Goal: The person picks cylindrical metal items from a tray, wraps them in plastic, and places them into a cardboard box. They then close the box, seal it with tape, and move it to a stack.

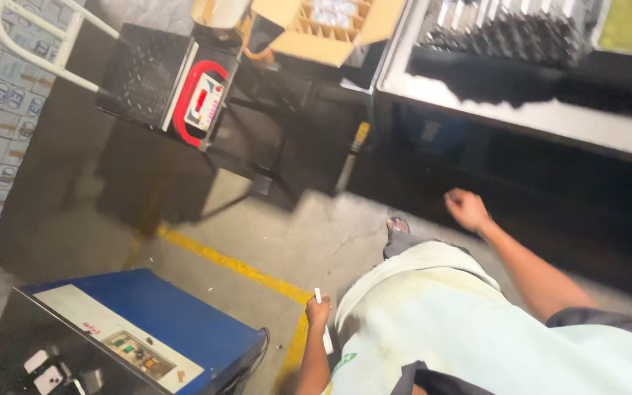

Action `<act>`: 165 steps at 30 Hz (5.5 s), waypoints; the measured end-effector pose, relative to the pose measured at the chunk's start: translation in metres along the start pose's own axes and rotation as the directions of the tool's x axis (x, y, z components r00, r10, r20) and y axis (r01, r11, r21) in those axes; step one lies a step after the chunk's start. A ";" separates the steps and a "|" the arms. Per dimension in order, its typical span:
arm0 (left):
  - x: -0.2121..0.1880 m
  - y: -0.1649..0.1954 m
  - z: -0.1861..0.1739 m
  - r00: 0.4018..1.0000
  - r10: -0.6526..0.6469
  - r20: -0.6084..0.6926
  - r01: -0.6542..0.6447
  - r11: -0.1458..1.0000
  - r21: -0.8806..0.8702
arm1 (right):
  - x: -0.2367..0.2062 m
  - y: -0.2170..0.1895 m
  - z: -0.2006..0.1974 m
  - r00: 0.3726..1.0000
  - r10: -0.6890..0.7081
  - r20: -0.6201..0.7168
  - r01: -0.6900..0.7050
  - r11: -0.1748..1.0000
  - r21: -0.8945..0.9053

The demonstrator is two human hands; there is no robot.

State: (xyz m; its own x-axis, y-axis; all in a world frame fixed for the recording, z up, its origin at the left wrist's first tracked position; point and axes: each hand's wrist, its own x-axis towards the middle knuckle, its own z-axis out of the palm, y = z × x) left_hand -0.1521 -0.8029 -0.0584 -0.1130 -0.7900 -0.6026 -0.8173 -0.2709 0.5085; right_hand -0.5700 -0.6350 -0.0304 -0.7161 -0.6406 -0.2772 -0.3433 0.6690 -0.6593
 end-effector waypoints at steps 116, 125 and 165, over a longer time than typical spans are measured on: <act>0.267 0.683 0.014 0.258 0.787 0.560 -0.828 0.479 -0.291 | 0.315 -0.168 -0.127 0.943 0.154 -0.294 0.159 0.568 0.808; 0.299 0.656 0.023 0.408 0.590 0.697 -0.119 0.791 -0.600 | 0.360 -0.254 -0.053 0.891 0.044 -0.453 0.217 0.834 0.508; 0.352 0.635 0.025 0.361 0.492 0.792 0.135 0.813 -0.566 | 0.383 -0.266 -0.078 0.947 0.004 -0.322 0.120 0.924 0.363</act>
State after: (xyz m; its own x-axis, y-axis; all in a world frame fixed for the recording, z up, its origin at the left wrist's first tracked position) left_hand -0.7253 -1.2395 0.0371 -0.8904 0.0176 -0.4549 -0.3602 -0.6382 0.6804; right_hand -0.8004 -1.0291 0.0939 -0.8750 -0.4824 -0.0395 -0.1824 0.4042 -0.8963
